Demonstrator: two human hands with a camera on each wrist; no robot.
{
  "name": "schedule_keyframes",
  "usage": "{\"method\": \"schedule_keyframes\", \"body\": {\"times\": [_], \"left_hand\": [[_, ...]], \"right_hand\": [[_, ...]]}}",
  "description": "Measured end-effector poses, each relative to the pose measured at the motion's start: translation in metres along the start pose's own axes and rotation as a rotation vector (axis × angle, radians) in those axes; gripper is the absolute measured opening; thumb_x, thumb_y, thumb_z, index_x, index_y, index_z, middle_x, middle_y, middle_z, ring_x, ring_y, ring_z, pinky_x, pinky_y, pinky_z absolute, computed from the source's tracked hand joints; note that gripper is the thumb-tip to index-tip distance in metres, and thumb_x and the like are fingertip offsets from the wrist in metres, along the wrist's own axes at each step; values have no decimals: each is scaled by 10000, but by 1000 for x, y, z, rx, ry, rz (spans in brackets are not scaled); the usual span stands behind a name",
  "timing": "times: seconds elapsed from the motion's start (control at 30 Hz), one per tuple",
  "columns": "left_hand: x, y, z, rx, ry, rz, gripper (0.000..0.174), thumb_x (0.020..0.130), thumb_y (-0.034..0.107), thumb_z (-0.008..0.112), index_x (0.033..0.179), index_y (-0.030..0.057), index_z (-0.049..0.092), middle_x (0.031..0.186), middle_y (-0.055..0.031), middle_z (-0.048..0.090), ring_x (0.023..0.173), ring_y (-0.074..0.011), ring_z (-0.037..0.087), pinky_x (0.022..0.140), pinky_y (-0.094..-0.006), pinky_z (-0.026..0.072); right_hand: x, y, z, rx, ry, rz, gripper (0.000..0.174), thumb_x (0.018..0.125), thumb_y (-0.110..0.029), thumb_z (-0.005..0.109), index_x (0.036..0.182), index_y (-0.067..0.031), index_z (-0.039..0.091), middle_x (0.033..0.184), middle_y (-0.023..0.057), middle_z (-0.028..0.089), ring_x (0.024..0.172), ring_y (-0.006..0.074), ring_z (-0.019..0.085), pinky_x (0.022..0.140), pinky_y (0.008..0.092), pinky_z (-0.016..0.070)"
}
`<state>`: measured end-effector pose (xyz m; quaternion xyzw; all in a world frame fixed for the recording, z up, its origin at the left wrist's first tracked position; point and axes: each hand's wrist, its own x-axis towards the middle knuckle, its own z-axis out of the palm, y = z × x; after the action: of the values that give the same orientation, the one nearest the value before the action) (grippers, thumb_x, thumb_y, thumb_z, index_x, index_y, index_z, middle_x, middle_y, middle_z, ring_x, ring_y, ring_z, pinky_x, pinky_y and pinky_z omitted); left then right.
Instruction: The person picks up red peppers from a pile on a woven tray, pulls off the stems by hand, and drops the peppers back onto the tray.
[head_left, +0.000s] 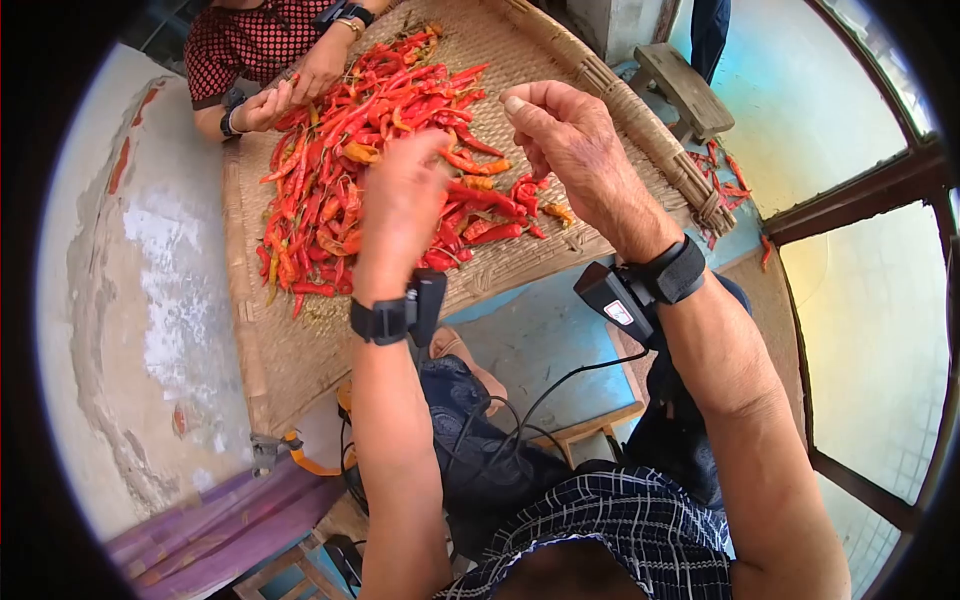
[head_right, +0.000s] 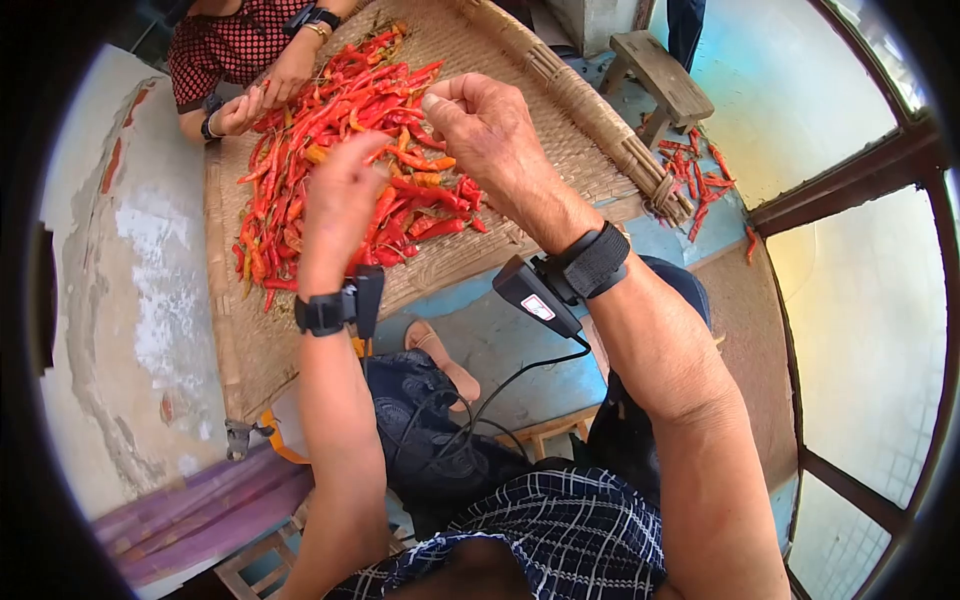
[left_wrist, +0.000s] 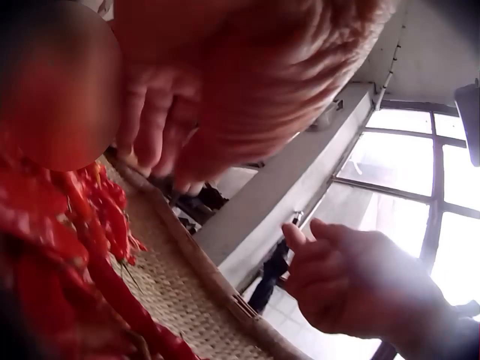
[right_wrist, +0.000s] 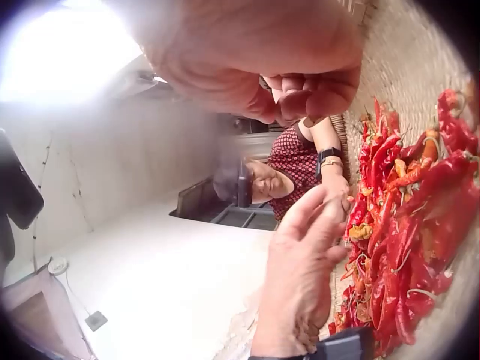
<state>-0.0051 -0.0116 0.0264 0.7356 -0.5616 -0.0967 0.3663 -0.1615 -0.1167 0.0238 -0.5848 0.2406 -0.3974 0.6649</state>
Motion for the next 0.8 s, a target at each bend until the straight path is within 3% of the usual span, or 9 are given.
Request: {"method": "schedule_keyframes", "body": {"times": [0.07, 0.2, 0.27, 0.33, 0.43, 0.53, 0.63, 0.73, 0.8], "left_hand": [[-9, -3, 24, 121, -155, 337, 276, 764, 12, 615, 1039, 22, 620, 951, -119, 601, 842, -253, 592, 779, -327, 462], [-7, 1, 33, 243, -139, 308, 200, 753, -20, 595, 950, 9, 616, 846, -131, 578, 837, -322, 571, 782, -354, 457], [-5, 5, 25, 235, -123, 232, 135, 801, -4, 595, 934, 15, 607, 881, -97, 608, 846, -257, 601, 772, -321, 472], [-6, 10, 18, -108, 167, 20, 96, 863, 11, 574, 957, 19, 590, 931, -69, 631, 881, -155, 605, 771, -269, 478], [-9, 13, 14, -447, 185, 126, 100, 894, 9, 552, 993, 0, 565, 1053, -78, 602, 947, -122, 575, 834, -258, 468], [-13, 22, 15, -415, 158, 304, 71, 876, 7, 571, 946, 6, 585, 1055, -72, 569, 838, -117, 572, 740, -247, 486], [-22, 29, 15, -411, 121, 351, 65, 882, 26, 572, 942, 3, 581, 1053, -78, 575, 817, -121, 576, 730, -243, 486], [-27, 24, 11, -660, 29, 274, 93, 893, 31, 564, 977, -8, 563, 1072, -95, 573, 816, -124, 590, 736, -248, 495], [-25, 21, -2, -859, 126, 65, 134, 904, 45, 556, 1018, -20, 534, 1051, -113, 581, 848, -120, 599, 746, -252, 502]], "right_hand": [[0, -3, -3, -13, -8, -4, 208, 895, -174, 567, 917, 31, 596, 726, 20, 575, 637, 69, 511, 569, 231, 452], [-4, -9, -6, 44, -29, -13, 210, 901, -171, 555, 902, 38, 585, 725, 6, 557, 660, 67, 515, 671, 251, 509], [-6, -9, -7, 30, -18, -35, 216, 904, -172, 553, 913, 42, 584, 728, 4, 554, 674, 70, 522, 674, 255, 510], [-7, -8, -10, 3, -17, -16, 255, 907, -210, 557, 915, 42, 592, 710, 12, 552, 665, 71, 526, 638, 252, 501], [-10, -10, -6, -221, -69, 43, 325, 904, -294, 573, 874, 29, 603, 651, 15, 540, 617, 76, 524, 575, 256, 483], [-15, -14, 6, -145, -164, 193, 366, 892, -365, 589, 817, -7, 613, 583, 13, 514, 548, 87, 503, 495, 257, 447], [-9, -4, 11, 246, -165, 350, 287, 867, -317, 633, 739, -68, 571, 576, 4, 490, 464, 87, 420, 407, 242, 351], [-6, 2, 13, 427, -34, 358, 219, 890, -264, 600, 810, -61, 587, 660, -16, 485, 537, 65, 415, 452, 224, 348], [-3, 3, 14, 521, 2, 384, 155, 883, -207, 593, 840, -59, 583, 675, -25, 471, 564, 70, 401, 487, 226, 357]]}}
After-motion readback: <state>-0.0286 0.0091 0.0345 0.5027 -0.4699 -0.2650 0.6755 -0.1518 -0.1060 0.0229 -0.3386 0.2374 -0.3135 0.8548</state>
